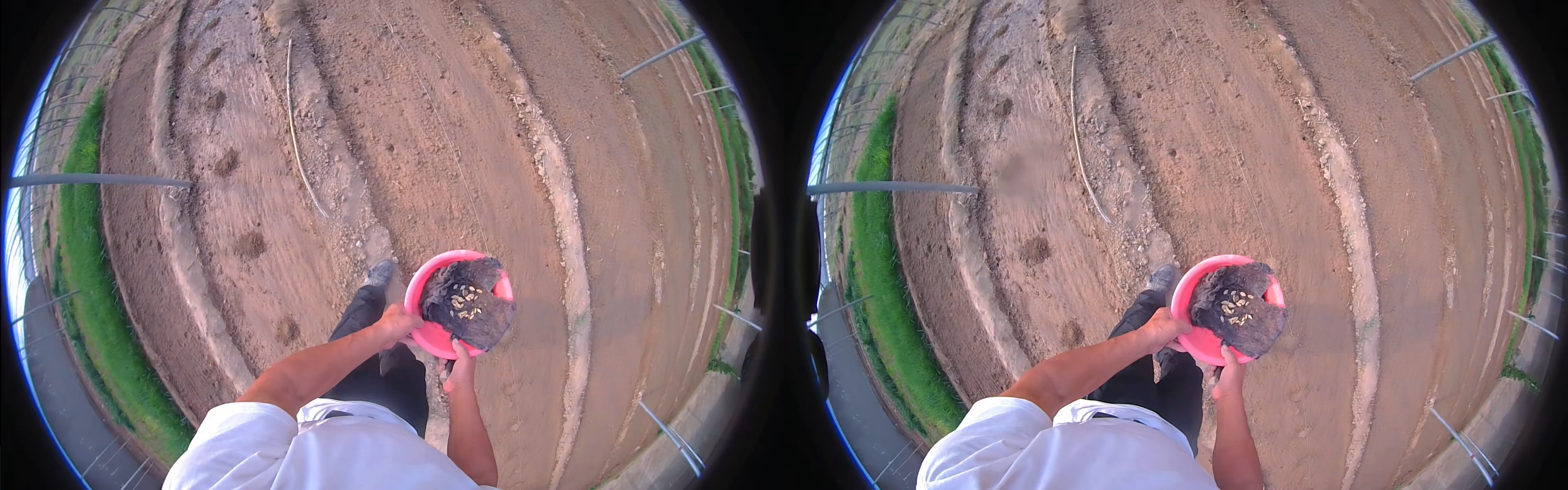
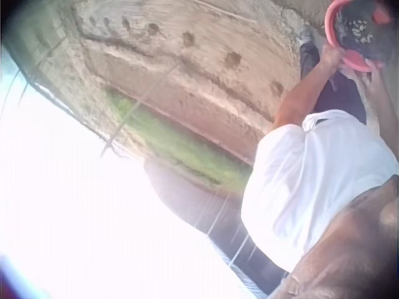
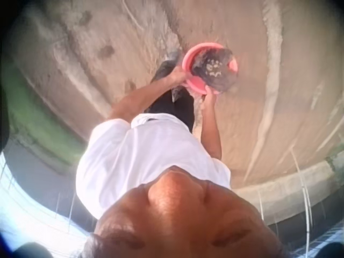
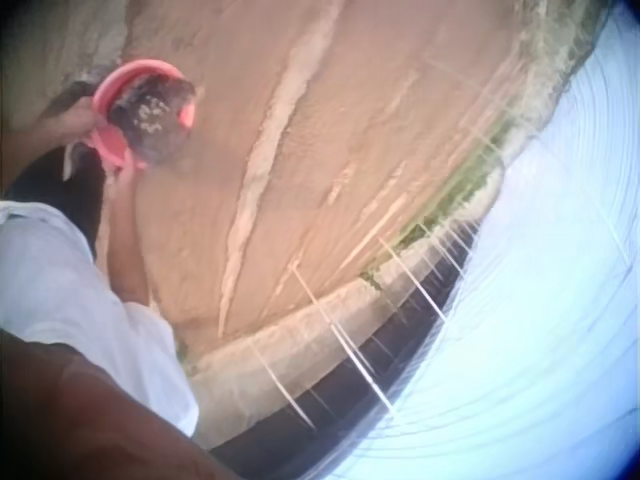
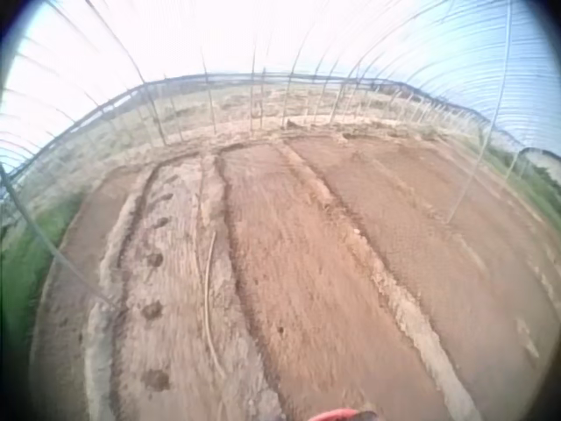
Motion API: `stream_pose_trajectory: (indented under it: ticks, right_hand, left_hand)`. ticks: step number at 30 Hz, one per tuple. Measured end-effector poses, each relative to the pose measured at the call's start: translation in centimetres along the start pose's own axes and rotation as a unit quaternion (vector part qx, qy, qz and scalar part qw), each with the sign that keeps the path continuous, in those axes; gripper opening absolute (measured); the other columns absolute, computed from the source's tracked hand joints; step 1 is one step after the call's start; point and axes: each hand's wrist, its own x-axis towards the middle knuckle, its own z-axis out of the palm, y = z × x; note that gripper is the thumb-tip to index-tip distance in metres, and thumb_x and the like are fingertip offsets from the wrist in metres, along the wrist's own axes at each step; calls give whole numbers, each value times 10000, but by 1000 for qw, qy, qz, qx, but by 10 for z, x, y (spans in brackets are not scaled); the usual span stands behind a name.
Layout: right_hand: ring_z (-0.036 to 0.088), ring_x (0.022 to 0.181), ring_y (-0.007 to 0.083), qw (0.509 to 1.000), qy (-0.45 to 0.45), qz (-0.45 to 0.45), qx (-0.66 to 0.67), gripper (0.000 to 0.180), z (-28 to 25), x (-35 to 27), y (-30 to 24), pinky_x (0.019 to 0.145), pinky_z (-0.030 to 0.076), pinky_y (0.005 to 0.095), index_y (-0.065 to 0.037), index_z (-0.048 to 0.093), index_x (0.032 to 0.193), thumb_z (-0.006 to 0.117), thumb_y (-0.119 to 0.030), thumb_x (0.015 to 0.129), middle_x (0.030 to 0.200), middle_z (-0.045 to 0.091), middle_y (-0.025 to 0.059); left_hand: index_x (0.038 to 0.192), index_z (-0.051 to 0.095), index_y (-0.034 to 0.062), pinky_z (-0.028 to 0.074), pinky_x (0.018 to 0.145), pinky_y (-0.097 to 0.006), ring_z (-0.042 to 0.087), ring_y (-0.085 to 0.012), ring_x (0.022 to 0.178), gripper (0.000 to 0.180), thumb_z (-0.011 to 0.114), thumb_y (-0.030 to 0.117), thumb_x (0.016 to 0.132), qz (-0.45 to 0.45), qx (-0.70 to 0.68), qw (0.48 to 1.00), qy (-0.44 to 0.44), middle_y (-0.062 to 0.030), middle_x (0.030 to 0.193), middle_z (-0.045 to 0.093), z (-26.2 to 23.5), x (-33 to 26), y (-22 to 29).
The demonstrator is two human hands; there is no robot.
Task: The person plants seeds along a prepared row in a garden bed. They use a small hand trowel to dig holes, place seeds from a red bucket into the holes, and cover them with soil. The person also uses a string line to maintain alignment.
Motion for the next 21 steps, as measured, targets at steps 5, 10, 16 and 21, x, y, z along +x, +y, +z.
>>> stream_pose_trajectory:
  ticks: [5,10,16,21]
  right_hand:
    - [526,498,147,999,-5,-37,-4,95,14,3,-9,410,405,295,-139,587,918,650,-175,857,704,585,11]
    - [516,471,167,1000,3,-25,-2,103,30,-12,-46,412,409,295,-132,592,888,652,-197,836,647,570,23]
    - [495,444,174,999,2,-36,-19,116,20,-18,-86,404,387,310,-134,555,837,632,-220,844,585,530,40]
    - [485,441,172,996,47,-43,-56,124,22,-8,-123,395,374,317,-144,542,873,631,-222,835,589,520,35]
  left_hand:
    - [1323,551,24,620,760,-449,705,-278,982,480,713,181,899,19,32,998,-48,-151,1130,679,-7,-24,30]
    - [1450,455,45,592,841,-467,685,-297,1055,692,726,393,918,33,15,994,-107,-170,1269,616,-53,-65,67]
    - [1360,528,36,593,718,-378,687,-236,892,575,703,381,934,57,-27,993,96,-123,1104,639,-227,-85,6]
    - [1095,565,35,465,466,-317,567,-182,579,245,653,208,945,-7,-137,935,328,-60,749,548,-382,-153,-128]
